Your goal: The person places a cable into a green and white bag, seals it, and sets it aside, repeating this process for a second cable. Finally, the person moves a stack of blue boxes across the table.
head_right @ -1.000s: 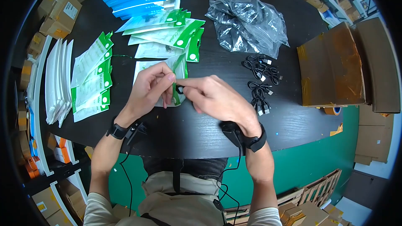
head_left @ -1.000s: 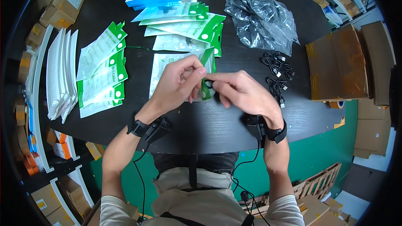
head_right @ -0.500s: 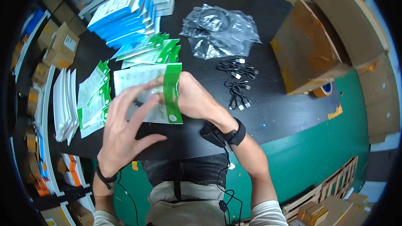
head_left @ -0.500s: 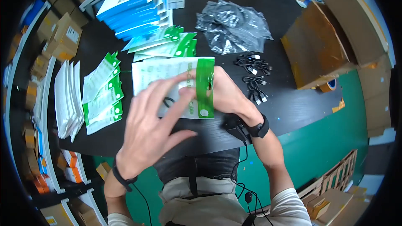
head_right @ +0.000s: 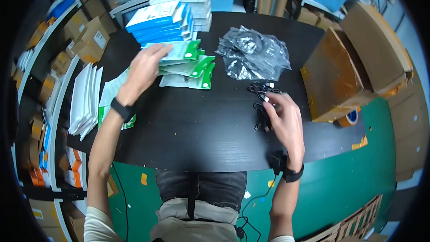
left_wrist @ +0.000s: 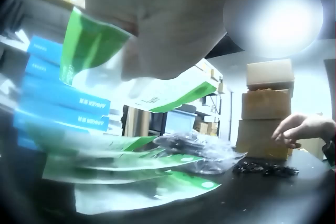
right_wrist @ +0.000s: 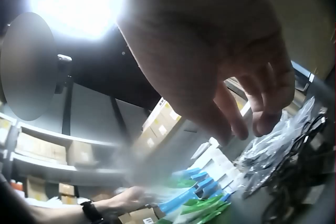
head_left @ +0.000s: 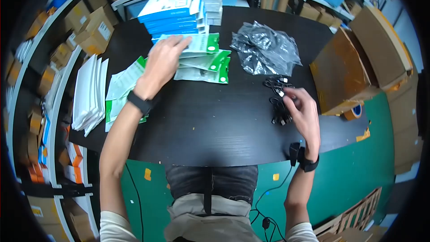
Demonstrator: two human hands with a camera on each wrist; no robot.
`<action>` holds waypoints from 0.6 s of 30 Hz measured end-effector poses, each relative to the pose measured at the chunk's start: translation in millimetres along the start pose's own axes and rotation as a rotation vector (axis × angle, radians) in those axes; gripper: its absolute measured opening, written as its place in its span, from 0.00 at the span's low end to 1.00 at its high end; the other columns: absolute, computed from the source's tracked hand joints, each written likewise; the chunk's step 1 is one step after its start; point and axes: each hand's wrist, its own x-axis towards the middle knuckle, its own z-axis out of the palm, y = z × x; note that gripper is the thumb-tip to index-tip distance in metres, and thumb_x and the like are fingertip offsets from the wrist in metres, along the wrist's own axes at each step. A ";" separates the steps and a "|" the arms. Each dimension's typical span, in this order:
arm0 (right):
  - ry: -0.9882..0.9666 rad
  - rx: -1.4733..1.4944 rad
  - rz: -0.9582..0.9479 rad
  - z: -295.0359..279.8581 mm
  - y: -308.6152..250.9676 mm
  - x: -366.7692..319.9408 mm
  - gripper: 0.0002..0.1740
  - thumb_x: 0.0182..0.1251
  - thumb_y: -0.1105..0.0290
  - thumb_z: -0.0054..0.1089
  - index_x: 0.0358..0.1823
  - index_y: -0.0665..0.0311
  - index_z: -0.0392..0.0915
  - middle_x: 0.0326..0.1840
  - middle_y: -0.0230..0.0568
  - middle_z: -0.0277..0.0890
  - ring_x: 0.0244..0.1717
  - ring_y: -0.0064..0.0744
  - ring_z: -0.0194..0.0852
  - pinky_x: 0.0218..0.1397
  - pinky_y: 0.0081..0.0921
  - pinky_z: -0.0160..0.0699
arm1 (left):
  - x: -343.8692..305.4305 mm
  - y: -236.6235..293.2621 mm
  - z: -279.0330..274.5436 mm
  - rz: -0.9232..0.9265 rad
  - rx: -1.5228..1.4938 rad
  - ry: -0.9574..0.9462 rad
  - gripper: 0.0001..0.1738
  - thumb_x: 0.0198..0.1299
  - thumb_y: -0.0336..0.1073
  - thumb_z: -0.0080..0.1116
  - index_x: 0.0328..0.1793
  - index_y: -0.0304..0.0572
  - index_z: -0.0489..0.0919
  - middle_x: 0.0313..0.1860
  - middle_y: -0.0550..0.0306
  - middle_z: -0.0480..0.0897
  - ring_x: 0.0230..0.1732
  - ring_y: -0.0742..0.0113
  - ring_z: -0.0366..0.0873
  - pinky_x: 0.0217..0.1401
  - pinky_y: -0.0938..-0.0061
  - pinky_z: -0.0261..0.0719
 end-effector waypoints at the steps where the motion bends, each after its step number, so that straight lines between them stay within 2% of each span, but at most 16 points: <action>1: -0.013 -0.056 0.062 -1.4 6.7 -7.7 0.16 0.72 0.67 0.68 0.57 0.66 0.84 0.40 0.38 0.78 0.30 0.24 0.73 0.37 0.23 0.74 | 1.5 -6.8 12.3 -0.007 0.004 -0.064 0.33 0.54 0.17 0.57 0.70 0.42 0.79 0.63 0.40 0.83 0.67 0.41 0.78 0.72 0.50 0.73; 2: -0.028 -0.114 0.124 -2.4 10.6 -14.3 0.18 0.70 0.68 0.70 0.58 0.66 0.84 0.40 0.40 0.76 0.30 0.26 0.72 0.38 0.25 0.74 | 2.2 -12.8 25.2 -0.031 0.012 -0.056 0.33 0.54 0.17 0.57 0.70 0.42 0.79 0.63 0.40 0.83 0.67 0.41 0.78 0.72 0.50 0.73; 4: -0.049 -0.138 0.139 -0.1 12.1 -25.9 0.19 0.70 0.68 0.70 0.59 0.66 0.83 0.41 0.40 0.76 0.31 0.26 0.71 0.37 0.26 0.73 | -0.4 -21.3 46.9 -0.045 0.042 -0.229 0.37 0.58 0.20 0.52 0.77 0.48 0.74 0.71 0.37 0.77 0.74 0.38 0.72 0.78 0.50 0.68; 6: -0.065 -0.177 0.210 6.1 13.7 -33.8 0.21 0.68 0.69 0.71 0.61 0.66 0.82 0.43 0.40 0.76 0.31 0.28 0.69 0.37 0.27 0.72 | -6.3 -26.4 62.6 -0.087 0.094 -0.215 0.38 0.58 0.21 0.53 0.78 0.48 0.72 0.73 0.36 0.76 0.76 0.37 0.70 0.79 0.50 0.65; 8: -0.105 -0.234 0.151 8.3 21.2 -38.3 0.22 0.68 0.69 0.72 0.61 0.66 0.81 0.44 0.39 0.75 0.31 0.28 0.69 0.37 0.27 0.72 | -32.5 -35.4 55.0 -0.129 0.148 -0.223 0.39 0.58 0.22 0.53 0.80 0.49 0.70 0.75 0.36 0.74 0.77 0.37 0.67 0.81 0.50 0.62; 10: -0.103 -0.345 0.076 11.4 30.1 -40.2 0.23 0.68 0.70 0.72 0.63 0.65 0.80 0.44 0.39 0.74 0.31 0.27 0.69 0.37 0.26 0.72 | -43.7 -40.1 11.2 -0.106 0.103 -0.186 0.34 0.61 0.28 0.60 0.77 0.48 0.74 0.70 0.38 0.79 0.72 0.38 0.73 0.76 0.47 0.68; 12: -0.136 -0.318 0.129 12.8 32.9 -39.4 0.23 0.67 0.70 0.73 0.63 0.65 0.80 0.44 0.38 0.74 0.31 0.26 0.68 0.37 0.26 0.72 | -55.5 -44.7 -20.9 -0.093 0.073 -0.184 0.32 0.62 0.32 0.63 0.75 0.48 0.76 0.67 0.39 0.81 0.70 0.38 0.76 0.73 0.46 0.71; 14: -0.156 -0.292 0.218 13.6 32.0 -36.4 0.23 0.66 0.72 0.73 0.62 0.65 0.81 0.42 0.35 0.73 0.31 0.24 0.67 0.38 0.26 0.72 | -89.0 -61.7 -50.8 -0.366 0.097 -0.357 0.31 0.66 0.41 0.65 0.76 0.47 0.75 0.66 0.41 0.82 0.63 0.41 0.82 0.65 0.47 0.78; 15: -0.170 -0.289 0.217 15.6 30.4 -35.6 0.23 0.66 0.72 0.73 0.62 0.65 0.81 0.42 0.35 0.73 0.31 0.24 0.67 0.38 0.26 0.72 | -103.4 -71.5 -53.1 -0.376 0.097 -0.367 0.31 0.66 0.41 0.65 0.76 0.47 0.75 0.66 0.41 0.82 0.63 0.41 0.82 0.65 0.47 0.78; 17: -0.163 -0.183 0.314 18.6 27.1 -34.4 0.22 0.65 0.74 0.73 0.60 0.65 0.82 0.40 0.35 0.72 0.31 0.25 0.67 0.36 0.27 0.72 | -126.0 -83.4 -54.4 -0.556 0.090 -0.524 0.31 0.69 0.50 0.63 0.75 0.46 0.76 0.62 0.42 0.83 0.56 0.43 0.85 0.58 0.51 0.83; 18: -0.155 -0.132 0.361 19.6 26.9 -32.9 0.21 0.64 0.74 0.74 0.59 0.65 0.82 0.39 0.35 0.72 0.31 0.26 0.67 0.36 0.28 0.73 | -132.8 -86.7 -51.3 -0.566 0.091 -0.525 0.31 0.69 0.50 0.63 0.75 0.46 0.76 0.62 0.42 0.83 0.56 0.43 0.85 0.58 0.51 0.83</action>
